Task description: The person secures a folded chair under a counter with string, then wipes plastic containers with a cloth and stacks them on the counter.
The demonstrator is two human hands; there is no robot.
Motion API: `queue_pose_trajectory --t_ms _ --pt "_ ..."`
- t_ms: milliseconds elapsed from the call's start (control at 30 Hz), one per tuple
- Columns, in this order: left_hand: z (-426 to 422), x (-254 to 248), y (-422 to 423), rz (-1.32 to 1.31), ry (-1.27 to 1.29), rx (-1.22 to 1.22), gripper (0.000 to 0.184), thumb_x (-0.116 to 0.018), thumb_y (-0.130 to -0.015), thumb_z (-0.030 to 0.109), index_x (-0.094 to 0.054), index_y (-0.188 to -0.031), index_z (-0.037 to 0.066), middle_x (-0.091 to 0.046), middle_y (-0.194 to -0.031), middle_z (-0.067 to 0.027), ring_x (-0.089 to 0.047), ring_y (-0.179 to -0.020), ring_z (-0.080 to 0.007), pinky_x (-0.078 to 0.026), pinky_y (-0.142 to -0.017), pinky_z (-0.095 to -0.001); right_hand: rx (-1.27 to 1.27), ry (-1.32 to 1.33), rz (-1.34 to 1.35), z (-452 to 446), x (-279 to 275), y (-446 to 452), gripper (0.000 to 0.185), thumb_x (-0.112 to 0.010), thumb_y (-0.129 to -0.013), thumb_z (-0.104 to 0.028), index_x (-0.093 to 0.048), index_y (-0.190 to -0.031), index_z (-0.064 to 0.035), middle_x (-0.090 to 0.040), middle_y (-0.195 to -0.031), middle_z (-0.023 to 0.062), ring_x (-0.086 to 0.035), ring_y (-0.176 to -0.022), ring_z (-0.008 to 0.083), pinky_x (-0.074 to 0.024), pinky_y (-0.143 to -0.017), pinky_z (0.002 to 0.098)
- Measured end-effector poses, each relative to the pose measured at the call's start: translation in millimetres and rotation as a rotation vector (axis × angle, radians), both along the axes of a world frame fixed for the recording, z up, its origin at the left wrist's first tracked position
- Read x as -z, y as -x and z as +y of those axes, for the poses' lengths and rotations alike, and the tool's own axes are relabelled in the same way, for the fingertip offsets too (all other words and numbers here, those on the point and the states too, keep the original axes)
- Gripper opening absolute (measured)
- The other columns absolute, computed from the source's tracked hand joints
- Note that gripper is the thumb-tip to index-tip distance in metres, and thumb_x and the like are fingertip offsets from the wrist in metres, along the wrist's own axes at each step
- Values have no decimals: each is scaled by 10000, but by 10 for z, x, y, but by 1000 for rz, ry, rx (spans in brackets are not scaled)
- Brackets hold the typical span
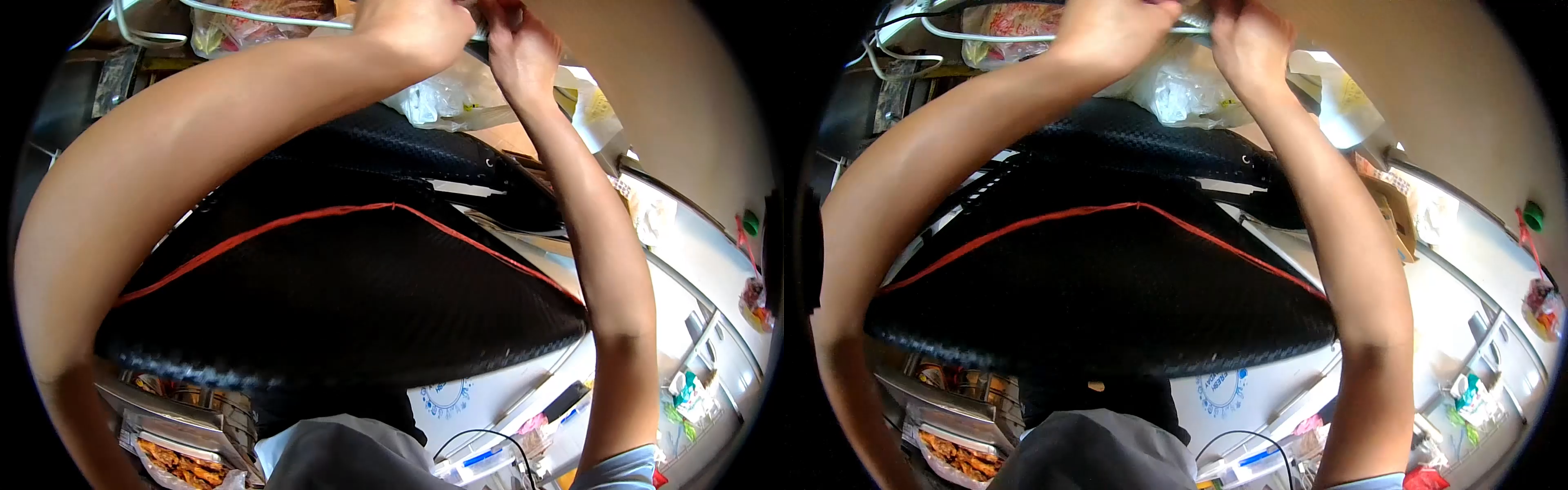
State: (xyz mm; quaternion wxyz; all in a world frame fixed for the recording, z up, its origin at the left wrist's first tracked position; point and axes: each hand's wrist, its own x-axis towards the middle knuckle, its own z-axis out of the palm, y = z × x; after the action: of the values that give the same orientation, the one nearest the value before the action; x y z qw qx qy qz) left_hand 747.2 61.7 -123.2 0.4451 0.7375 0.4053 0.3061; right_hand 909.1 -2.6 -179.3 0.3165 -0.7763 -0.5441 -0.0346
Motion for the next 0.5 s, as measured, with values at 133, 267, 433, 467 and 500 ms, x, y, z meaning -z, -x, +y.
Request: queue_pose_trajectory --t_ms 133,267,433,467,500 --pt "-41 114 106 154 307 -113 160 -673 -832 96 -740 -908 -28 -720 -823 -233 -726 -776 -332 -564 -749 -387 97 55 83 -42 -72 6 311 -633 -972 -311 -731 -975 -15 -717 -855 219 -692 -815 380 -518 -822 458" --pt "-19 278 82 285 501 265 348 -673 -973 241 -653 -1249 29 -704 -1075 -139 -669 -930 -208 -539 -754 -342 101 5 129 -45 -128 -8 320 -635 -970 -317 -733 -980 -12 -721 -867 218 -688 -831 402 -517 -827 471" --pt "-183 377 -34 366 524 178 484 -768 -900 376 -714 -1187 -9 -746 -999 -132 -679 -808 -195 -534 -729 -345 47 38 -42 -51 -100 -69 369 -644 -967 -361 -729 -985 -1 -727 -892 221 -693 -859 402 -522 -820 474" --pt "-173 481 -60 364 520 175 484 -768 -900 376 -714 -1187 -9 -746 -999 -132 -679 -808 -195 -534 -729 -345 45 33 -43 -41 -96 -74 369 -644 -967 -361 -729 -985 -1 -727 -892 221 -693 -859 402 -522 -820 474" --pt "-159 529 -80 397 391 148 450 -764 -899 373 -732 -1142 -4 -749 -980 -152 -702 -797 -236 -545 -757 -387 73 35 29 -25 -118 -32 380 -643 -968 -371 -730 -985 -2 -729 -901 221 -693 -867 402 -522 -823 473"
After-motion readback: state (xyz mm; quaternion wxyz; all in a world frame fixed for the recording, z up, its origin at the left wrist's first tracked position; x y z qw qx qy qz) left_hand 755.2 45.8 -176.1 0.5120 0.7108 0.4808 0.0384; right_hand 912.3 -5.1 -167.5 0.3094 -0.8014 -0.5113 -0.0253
